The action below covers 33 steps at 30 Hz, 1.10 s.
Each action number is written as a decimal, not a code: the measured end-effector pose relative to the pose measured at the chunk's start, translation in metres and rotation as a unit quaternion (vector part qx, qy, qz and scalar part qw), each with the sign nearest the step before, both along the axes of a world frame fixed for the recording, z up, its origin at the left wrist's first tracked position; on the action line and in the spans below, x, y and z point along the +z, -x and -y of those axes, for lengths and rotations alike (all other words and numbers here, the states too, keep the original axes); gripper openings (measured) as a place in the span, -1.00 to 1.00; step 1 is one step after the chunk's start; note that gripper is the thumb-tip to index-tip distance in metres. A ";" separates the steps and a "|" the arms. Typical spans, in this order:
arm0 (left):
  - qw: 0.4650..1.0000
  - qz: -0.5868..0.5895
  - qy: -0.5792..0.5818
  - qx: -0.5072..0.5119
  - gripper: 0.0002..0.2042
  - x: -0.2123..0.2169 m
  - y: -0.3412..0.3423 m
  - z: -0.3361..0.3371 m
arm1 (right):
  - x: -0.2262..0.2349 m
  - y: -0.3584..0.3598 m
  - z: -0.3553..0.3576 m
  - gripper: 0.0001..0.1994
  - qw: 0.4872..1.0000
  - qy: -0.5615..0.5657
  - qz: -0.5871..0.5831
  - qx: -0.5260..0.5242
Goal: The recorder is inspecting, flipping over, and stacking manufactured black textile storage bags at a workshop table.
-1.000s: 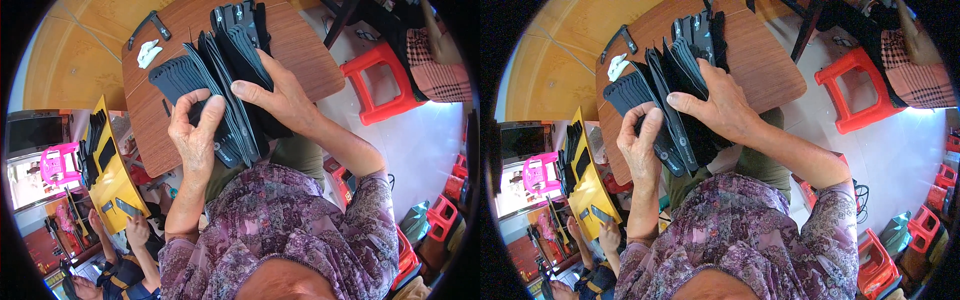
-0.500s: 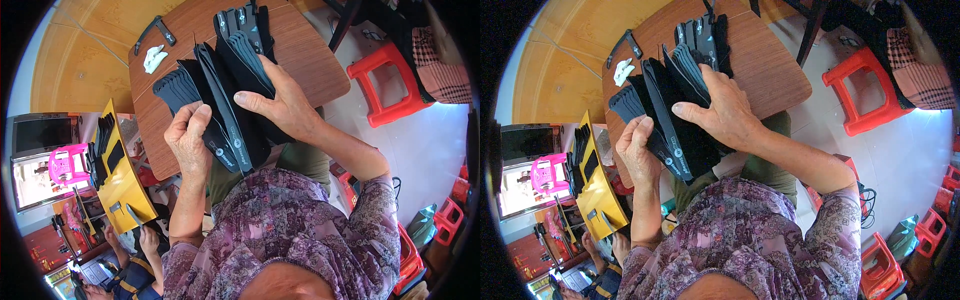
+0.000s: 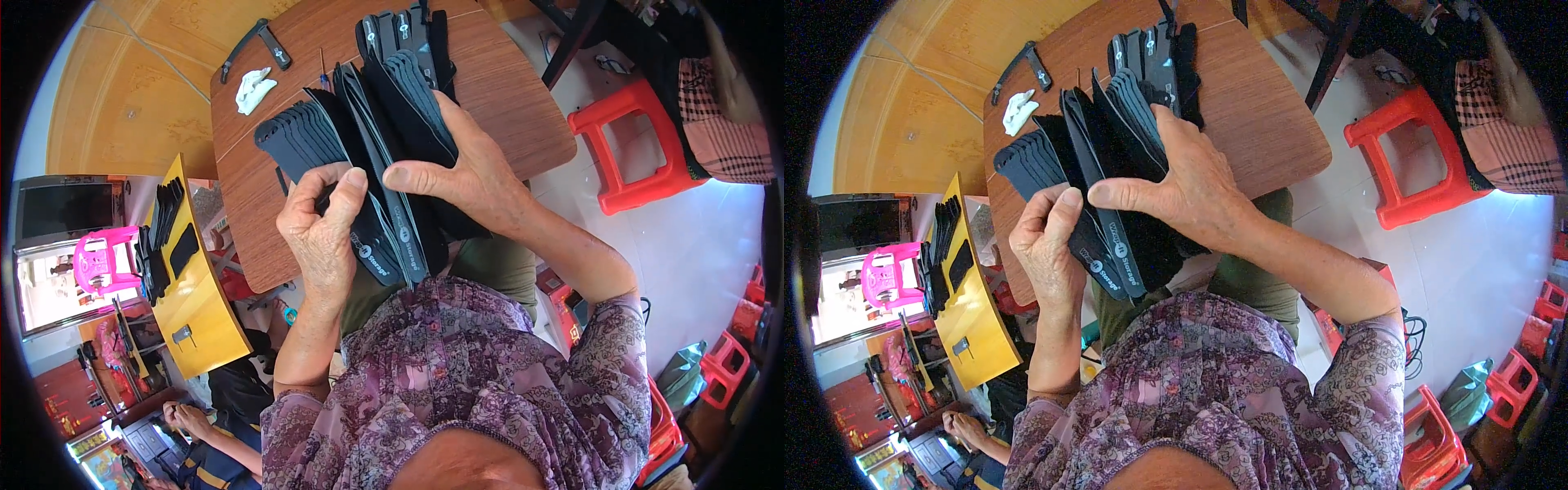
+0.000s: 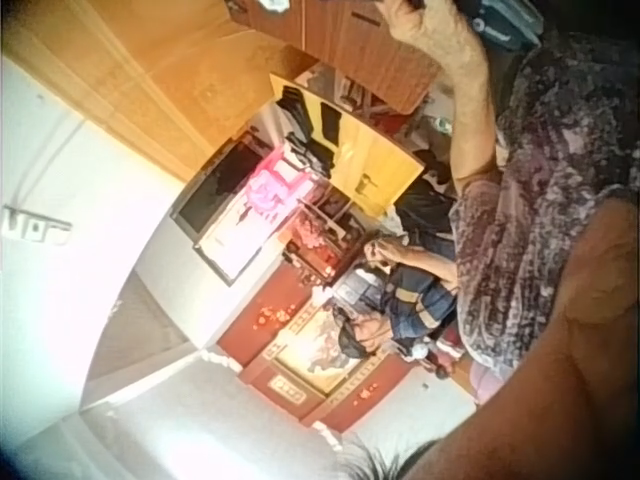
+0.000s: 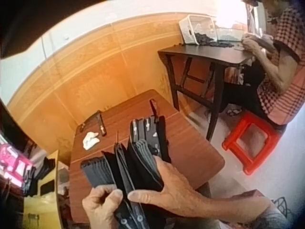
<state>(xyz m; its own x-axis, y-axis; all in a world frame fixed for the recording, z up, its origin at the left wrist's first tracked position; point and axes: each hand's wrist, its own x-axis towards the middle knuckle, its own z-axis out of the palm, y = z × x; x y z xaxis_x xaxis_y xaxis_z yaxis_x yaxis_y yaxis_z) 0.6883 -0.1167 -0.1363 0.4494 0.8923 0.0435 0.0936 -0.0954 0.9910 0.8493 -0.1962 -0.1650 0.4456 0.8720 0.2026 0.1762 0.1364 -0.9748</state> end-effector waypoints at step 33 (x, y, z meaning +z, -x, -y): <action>0.998 0.034 -0.045 0.007 -0.82 -0.012 -0.004 -0.001 | -0.005 -0.005 -0.003 -0.38 1.000 0.014 0.010 0.011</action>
<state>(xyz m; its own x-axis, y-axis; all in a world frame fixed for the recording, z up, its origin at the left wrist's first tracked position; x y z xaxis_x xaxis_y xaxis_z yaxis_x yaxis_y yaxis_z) 0.6926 -0.1155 -0.1479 0.4297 0.8898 0.1539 0.0280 -0.1835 0.9826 0.8542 -0.1937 -0.1704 0.4220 0.8871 0.1869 0.1933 0.1134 -0.9746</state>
